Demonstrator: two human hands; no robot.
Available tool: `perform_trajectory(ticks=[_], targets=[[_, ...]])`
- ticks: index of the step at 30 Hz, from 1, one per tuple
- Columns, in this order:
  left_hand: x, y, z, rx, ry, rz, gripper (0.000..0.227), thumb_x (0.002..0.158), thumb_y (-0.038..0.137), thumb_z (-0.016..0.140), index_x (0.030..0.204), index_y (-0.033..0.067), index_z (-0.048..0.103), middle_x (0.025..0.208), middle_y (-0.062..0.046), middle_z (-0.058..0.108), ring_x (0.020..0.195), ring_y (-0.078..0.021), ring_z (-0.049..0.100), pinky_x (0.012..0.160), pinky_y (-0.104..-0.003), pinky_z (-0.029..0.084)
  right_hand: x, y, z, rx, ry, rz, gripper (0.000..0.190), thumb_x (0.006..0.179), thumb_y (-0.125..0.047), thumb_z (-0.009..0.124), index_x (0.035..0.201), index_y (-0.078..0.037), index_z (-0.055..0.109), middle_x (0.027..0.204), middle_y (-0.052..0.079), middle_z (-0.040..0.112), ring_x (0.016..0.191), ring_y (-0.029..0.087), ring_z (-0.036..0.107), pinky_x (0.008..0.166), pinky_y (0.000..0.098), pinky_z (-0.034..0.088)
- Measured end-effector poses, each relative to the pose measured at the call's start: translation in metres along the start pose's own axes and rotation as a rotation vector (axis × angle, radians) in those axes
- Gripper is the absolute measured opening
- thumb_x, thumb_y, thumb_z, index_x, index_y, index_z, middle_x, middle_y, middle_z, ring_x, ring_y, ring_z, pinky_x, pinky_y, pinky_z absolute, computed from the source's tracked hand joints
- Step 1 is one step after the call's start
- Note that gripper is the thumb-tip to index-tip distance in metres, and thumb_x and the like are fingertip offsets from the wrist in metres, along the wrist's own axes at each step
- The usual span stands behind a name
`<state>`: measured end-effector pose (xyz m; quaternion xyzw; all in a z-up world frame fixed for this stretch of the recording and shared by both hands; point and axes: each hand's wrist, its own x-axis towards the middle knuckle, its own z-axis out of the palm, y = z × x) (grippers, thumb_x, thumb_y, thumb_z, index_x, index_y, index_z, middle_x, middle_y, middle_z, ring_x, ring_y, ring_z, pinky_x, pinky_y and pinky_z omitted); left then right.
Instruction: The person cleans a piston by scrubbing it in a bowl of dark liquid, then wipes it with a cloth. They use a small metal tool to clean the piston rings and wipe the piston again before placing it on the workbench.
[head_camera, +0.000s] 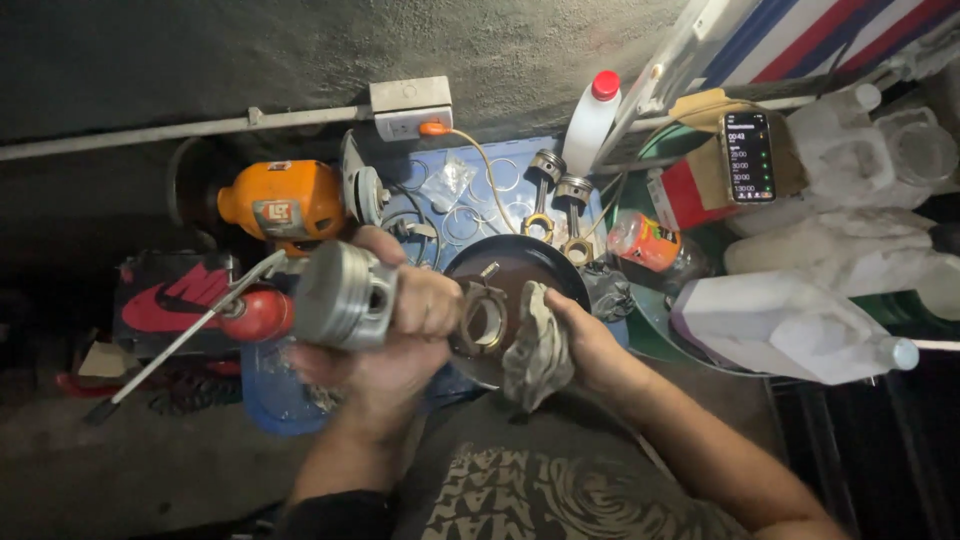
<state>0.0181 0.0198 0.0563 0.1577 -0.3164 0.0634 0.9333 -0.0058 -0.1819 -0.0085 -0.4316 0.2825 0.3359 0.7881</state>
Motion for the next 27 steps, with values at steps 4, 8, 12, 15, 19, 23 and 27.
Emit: perform_trajectory(ticks=[4,8,12,15,19,23,27], targets=[[-0.004,0.009,-0.002,0.035,-0.017,-0.002,0.087,0.077,0.071,0.074,0.127,0.0050,0.046,0.053,0.003,0.041,0.042,-0.0107,0.034,0.040,-0.029,0.030,-0.028,-0.004,0.025,-0.032,0.066,-0.006,0.058,0.094,-0.041,0.059,0.124,0.008,0.066,0.113,0.031,0.071,0.102,0.040,0.070,0.099,0.0566,0.051],[-0.005,0.002,0.014,0.056,-0.005,-0.048,0.080,0.082,0.070,0.071,0.126,0.0070,0.046,0.057,0.005,0.037,0.045,-0.0095,0.030,0.044,-0.029,0.028,-0.029,0.017,0.012,-0.051,-0.177,-0.178,0.055,0.102,-0.034,0.034,0.133,0.003,0.062,0.132,0.031,0.065,0.124,0.039,0.062,0.109,0.0559,0.045],[0.007,0.003,0.034,0.109,-0.018,-0.064,0.072,0.089,0.068,0.066,0.125,0.0096,0.046,0.061,0.007,0.031,0.049,-0.0081,0.025,0.049,-0.028,0.025,-0.020,0.033,-0.001,0.089,-0.511,-0.331,0.055,0.105,-0.034,0.033,0.127,0.005,0.065,0.129,0.030,0.066,0.123,0.039,0.063,0.104,0.0584,0.048],[0.014,0.007,0.046,0.144,-0.023,-0.066,0.066,0.093,0.067,0.063,0.124,0.0114,0.046,0.064,0.008,0.027,0.052,-0.0073,0.021,0.052,-0.028,0.023,-0.017,-0.015,0.019,-0.298,-0.125,-0.042,0.080,0.094,-0.059,0.028,0.132,0.001,0.065,0.120,0.028,0.073,0.116,0.038,0.069,0.106,0.0472,0.049],[0.023,0.026,0.051,0.190,-0.030,-0.044,0.062,0.094,0.066,0.062,0.123,0.0130,0.052,0.063,0.009,0.031,0.049,-0.0068,0.022,0.049,-0.028,0.024,-0.005,-0.024,0.020,0.267,-0.014,0.329,0.088,0.085,-0.076,0.046,0.130,-0.001,0.060,0.110,0.023,0.062,0.109,0.039,0.058,0.108,0.0518,0.041],[-0.007,0.009,0.020,-0.595,0.049,-0.426,0.049,0.088,0.045,0.078,0.124,0.0161,0.060,0.093,-0.009,0.042,0.065,-0.0197,0.045,0.051,-0.030,0.044,-0.031,-0.024,0.038,0.562,-0.367,0.109,0.068,0.102,-0.058,0.038,0.149,-0.009,0.049,0.146,0.018,0.053,0.136,0.030,0.049,0.122,0.0446,0.032],[-0.003,-0.010,0.051,0.271,-0.077,-0.143,0.062,0.094,0.059,0.079,0.120,0.0095,0.052,0.074,0.001,0.056,0.057,-0.0107,0.049,0.059,-0.029,0.041,-0.041,-0.024,0.048,0.544,-0.851,-0.040,0.067,0.108,-0.060,0.033,0.143,-0.006,0.052,0.144,0.019,0.055,0.135,0.031,0.050,0.117,0.0425,0.035]])
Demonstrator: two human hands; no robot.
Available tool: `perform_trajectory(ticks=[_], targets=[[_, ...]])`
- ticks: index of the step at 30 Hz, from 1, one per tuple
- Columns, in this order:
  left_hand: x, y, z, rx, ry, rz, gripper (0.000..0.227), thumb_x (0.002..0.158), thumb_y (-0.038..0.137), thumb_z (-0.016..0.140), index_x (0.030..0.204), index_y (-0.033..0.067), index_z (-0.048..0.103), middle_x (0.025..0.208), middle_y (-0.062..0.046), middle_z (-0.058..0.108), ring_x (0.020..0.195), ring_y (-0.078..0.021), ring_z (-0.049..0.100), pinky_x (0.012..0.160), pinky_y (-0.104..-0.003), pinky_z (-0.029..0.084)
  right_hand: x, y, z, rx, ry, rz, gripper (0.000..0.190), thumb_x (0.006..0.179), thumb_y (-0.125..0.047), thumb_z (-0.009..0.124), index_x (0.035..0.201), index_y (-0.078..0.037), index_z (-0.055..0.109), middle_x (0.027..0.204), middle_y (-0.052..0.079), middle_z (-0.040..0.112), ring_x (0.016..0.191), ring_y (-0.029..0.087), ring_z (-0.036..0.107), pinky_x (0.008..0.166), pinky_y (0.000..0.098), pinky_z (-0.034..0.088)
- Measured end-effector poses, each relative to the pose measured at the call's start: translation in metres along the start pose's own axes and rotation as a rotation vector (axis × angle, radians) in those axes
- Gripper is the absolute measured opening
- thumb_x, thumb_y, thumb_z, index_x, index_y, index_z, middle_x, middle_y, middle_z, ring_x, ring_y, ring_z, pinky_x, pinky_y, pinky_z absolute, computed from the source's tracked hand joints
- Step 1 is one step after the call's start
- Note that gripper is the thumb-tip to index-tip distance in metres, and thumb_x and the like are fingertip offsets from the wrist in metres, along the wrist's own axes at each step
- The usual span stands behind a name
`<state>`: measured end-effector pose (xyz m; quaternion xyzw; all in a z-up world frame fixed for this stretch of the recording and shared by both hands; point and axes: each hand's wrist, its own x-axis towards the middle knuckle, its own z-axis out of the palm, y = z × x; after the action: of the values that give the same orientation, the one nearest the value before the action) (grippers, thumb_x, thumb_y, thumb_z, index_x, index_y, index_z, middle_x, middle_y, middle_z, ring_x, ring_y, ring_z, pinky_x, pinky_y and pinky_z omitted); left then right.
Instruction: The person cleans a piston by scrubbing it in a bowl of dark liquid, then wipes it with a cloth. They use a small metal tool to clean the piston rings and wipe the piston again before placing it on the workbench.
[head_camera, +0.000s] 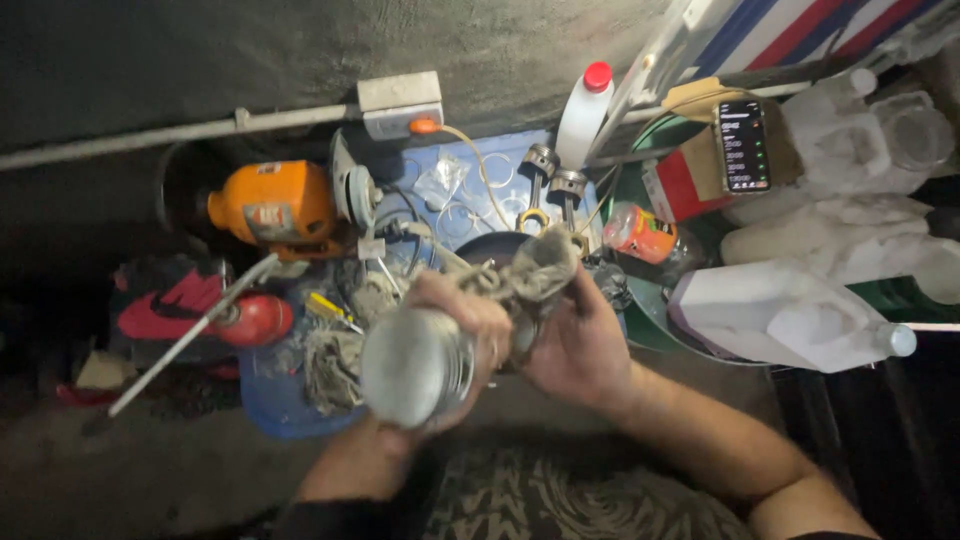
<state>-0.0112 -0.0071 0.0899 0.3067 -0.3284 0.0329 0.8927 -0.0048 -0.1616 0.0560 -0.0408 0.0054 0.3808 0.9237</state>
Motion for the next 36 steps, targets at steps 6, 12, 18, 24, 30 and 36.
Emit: perform_trajectory(ticks=[6,12,18,24,30,36], targets=[[0.017,0.007,0.008,-0.201,0.049,0.202,0.069,0.089,0.064,0.065,0.120,0.0048,0.048,0.061,0.008,0.036,0.048,-0.0065,0.028,0.050,-0.027,0.024,-0.002,0.003,0.038,-0.660,1.129,-0.088,0.062,0.090,-0.019,0.055,0.152,-0.017,0.051,0.138,0.015,0.065,0.113,0.032,0.063,0.094,0.0439,0.049],[0.014,0.048,-0.012,-0.059,0.080,0.100,0.064,0.089,0.064,0.069,0.117,0.0106,0.050,0.058,0.008,0.034,0.047,-0.0083,0.030,0.054,-0.030,0.028,-0.089,-0.085,-0.047,-1.927,0.941,-0.258,0.044,0.099,-0.035,0.049,0.134,-0.009,0.055,0.128,0.012,0.067,0.118,0.025,0.062,0.102,0.0376,0.044],[0.014,0.035,-0.021,-0.109,0.020,0.034,0.060,0.097,0.063,0.065,0.121,0.0112,0.049,0.065,0.006,0.034,0.052,-0.0093,0.024,0.052,-0.031,0.025,-0.105,-0.114,-0.112,-2.358,1.285,0.246,0.055,0.096,-0.056,0.048,0.127,-0.010,0.048,0.115,0.027,0.063,0.096,0.055,0.065,0.079,0.0622,0.049],[0.021,0.032,-0.006,-0.176,-0.012,0.005,0.062,0.094,0.058,0.074,0.120,0.0075,0.048,0.062,0.003,0.037,0.051,-0.0115,0.030,0.055,-0.032,0.029,-0.063,-0.081,-0.087,-1.442,0.481,-0.681,0.059,0.103,-0.057,0.042,0.133,-0.007,0.047,0.138,0.019,0.060,0.127,0.033,0.062,0.113,0.0479,0.048],[0.003,-0.023,-0.022,-0.256,0.072,0.069,0.079,0.079,0.068,0.072,0.119,0.0051,0.046,0.056,0.005,0.038,0.047,-0.0099,0.030,0.049,-0.030,0.026,0.032,-0.001,0.004,0.013,0.328,-0.405,0.081,0.074,-0.084,0.053,0.107,-0.010,0.049,0.116,0.020,0.062,0.111,0.042,0.060,0.103,0.0567,0.046],[-0.021,-0.050,-0.073,-0.313,0.200,0.129,0.084,0.079,0.068,0.067,0.122,0.0027,0.037,0.049,0.009,0.025,0.038,-0.0069,0.018,0.037,-0.030,0.016,0.033,-0.038,-0.090,0.021,0.592,-0.498,0.083,0.076,-0.088,0.042,0.102,-0.010,0.055,0.099,0.012,0.070,0.101,0.031,0.069,0.093,0.0493,0.052]])
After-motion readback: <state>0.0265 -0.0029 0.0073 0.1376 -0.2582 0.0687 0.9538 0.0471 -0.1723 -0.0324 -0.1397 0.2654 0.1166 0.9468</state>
